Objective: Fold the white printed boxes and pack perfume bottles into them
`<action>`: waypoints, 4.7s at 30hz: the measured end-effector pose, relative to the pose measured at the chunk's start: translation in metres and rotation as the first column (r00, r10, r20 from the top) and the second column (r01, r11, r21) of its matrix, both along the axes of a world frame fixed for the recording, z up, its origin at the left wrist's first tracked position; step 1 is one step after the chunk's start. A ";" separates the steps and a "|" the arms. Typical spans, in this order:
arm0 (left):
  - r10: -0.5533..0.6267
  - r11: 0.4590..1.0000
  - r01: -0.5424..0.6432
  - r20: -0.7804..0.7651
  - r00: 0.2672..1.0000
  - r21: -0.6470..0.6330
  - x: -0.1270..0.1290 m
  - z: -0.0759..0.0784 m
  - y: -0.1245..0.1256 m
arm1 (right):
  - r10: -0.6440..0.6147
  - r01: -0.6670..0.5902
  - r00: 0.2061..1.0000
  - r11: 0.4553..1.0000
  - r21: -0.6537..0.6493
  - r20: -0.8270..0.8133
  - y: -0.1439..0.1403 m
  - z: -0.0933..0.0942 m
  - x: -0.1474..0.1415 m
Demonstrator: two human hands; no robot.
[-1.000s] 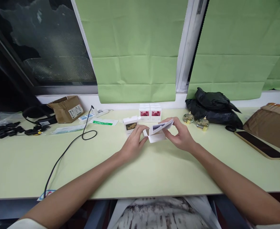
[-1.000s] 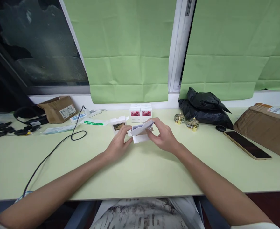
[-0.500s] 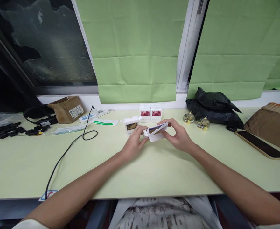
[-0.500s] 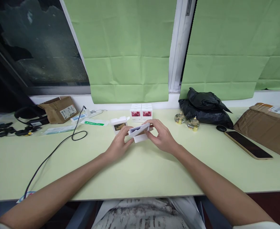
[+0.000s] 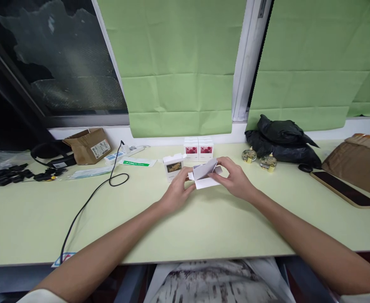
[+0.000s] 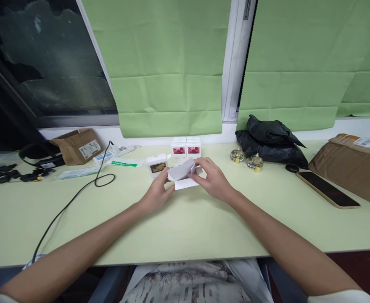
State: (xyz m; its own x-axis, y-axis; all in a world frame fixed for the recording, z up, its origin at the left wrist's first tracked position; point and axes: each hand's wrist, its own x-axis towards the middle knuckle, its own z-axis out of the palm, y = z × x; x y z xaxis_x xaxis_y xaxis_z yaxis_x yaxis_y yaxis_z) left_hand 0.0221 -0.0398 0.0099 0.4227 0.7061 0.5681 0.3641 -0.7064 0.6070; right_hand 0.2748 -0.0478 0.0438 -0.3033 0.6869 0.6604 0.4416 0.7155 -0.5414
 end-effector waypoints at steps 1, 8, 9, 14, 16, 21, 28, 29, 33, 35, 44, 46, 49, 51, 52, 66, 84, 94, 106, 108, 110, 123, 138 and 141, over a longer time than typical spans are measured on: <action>-0.005 1.000 0.006 0.018 1.000 -0.023 0.000 0.000 0.000 | 0.001 -0.001 1.000 1.000 -0.006 0.000 0.001 0.000 0.001; -0.013 0.990 0.021 0.061 0.998 -0.138 0.001 0.000 -0.003 | 0.134 -0.143 0.972 0.989 -0.031 -0.195 0.003 0.003 -0.001; -0.019 0.992 0.027 0.065 0.998 -0.126 0.001 0.000 -0.004 | 0.137 -0.145 0.968 0.989 -0.026 -0.211 0.003 0.003 -0.001; -0.041 0.998 0.042 0.029 0.999 -0.043 0.000 0.001 -0.009 | 0.130 -0.152 0.968 0.984 -0.091 -0.217 0.006 0.000 -0.002; -0.034 0.999 0.035 0.010 0.999 -0.004 -0.001 0.002 -0.009 | 0.125 -0.154 0.968 0.981 -0.121 -0.220 0.009 0.000 0.000; -0.059 0.998 0.060 -0.034 0.998 0.034 -0.002 0.005 -0.008 | 0.140 -0.179 0.961 0.972 -0.154 -0.238 0.012 0.002 0.003; -0.075 0.995 0.078 -0.042 0.996 0.068 -0.002 0.008 -0.007 | 0.128 -0.163 0.970 0.973 -0.161 -0.208 0.013 0.002 0.005; -0.080 0.994 0.084 -0.047 0.996 0.077 -0.002 0.009 -0.007 | 0.121 -0.156 0.971 0.973 -0.168 -0.205 0.014 0.002 0.006; -0.091 0.990 0.096 -0.051 0.995 0.103 -0.002 0.011 -0.009 | 0.108 -0.141 0.977 0.975 -0.170 -0.186 0.013 0.003 0.006; -0.082 0.991 0.086 -0.045 0.996 0.105 -0.001 0.011 -0.010 | 0.102 -0.129 0.979 0.980 -0.152 -0.176 0.013 0.002 0.005; -0.055 0.990 0.058 -0.023 0.998 0.128 0.002 0.009 -0.010 | 0.053 -0.073 0.987 0.989 -0.130 -0.149 0.014 0.000 0.006; -0.060 0.991 0.059 0.010 0.998 0.122 0.003 0.007 -0.009 | 0.057 -0.073 0.990 0.991 -0.116 -0.130 0.015 0.001 0.007; -0.057 0.997 0.054 0.054 0.997 0.056 0.004 0.005 -0.008 | 0.070 -0.080 0.993 0.990 -0.113 -0.092 0.017 0.002 0.010; -0.033 0.999 0.035 0.076 0.997 -0.022 0.004 0.004 -0.007 | 0.085 -0.093 0.994 0.989 -0.115 -0.071 0.017 0.003 0.012; -0.021 0.998 0.025 0.083 0.996 -0.050 0.004 0.003 -0.007 | 0.096 -0.104 0.993 0.988 -0.116 -0.071 0.018 0.004 0.012; -0.005 0.990 0.018 0.098 0.995 -0.139 0.003 0.004 -0.007 | 0.171 -0.173 0.985 0.971 -0.163 -0.027 0.015 0.005 0.014; 0.152 0.988 -0.155 0.112 0.982 0.014 -0.001 0.005 -0.002 | 0.007 -0.029 0.998 0.933 -0.357 -0.062 0.032 -0.019 0.018; 0.080 0.988 -0.078 -0.011 0.997 0.130 -0.008 0.004 0.001 | -0.085 -0.024 0.957 0.930 -0.366 -0.278 0.068 -0.056 0.026; 0.067 0.993 -0.098 -0.347 0.936 -0.071 -0.019 0.009 0.008 | 0.094 -0.254 0.937 0.845 -0.470 -0.337 0.084 -0.077 0.015; 0.040 0.992 -0.082 -0.384 0.923 -0.094 -0.018 0.007 0.009 | 0.107 -0.254 0.941 0.850 -0.461 -0.320 0.086 -0.078 0.013; 0.021 0.990 -0.075 -0.408 0.913 -0.118 -0.018 0.006 0.010 | 0.104 -0.232 0.952 0.858 -0.457 -0.289 0.086 -0.078 0.012; 0.000 0.984 -0.082 -0.456 0.890 -0.161 -0.018 0.009 0.009 | -0.091 0.066 0.995 0.904 -0.422 -0.041 0.080 -0.071 0.013; -0.008 0.982 -0.072 -0.425 0.905 -0.172 -0.018 0.010 0.008 | -0.045 0.067 0.996 0.936 -0.346 0.072 0.080 -0.066 0.030; -0.011 0.982 -0.072 -0.428 0.904 -0.177 -0.018 0.010 0.008 | -0.186 0.208 0.972 0.965 -0.161 0.140 0.083 -0.051 0.054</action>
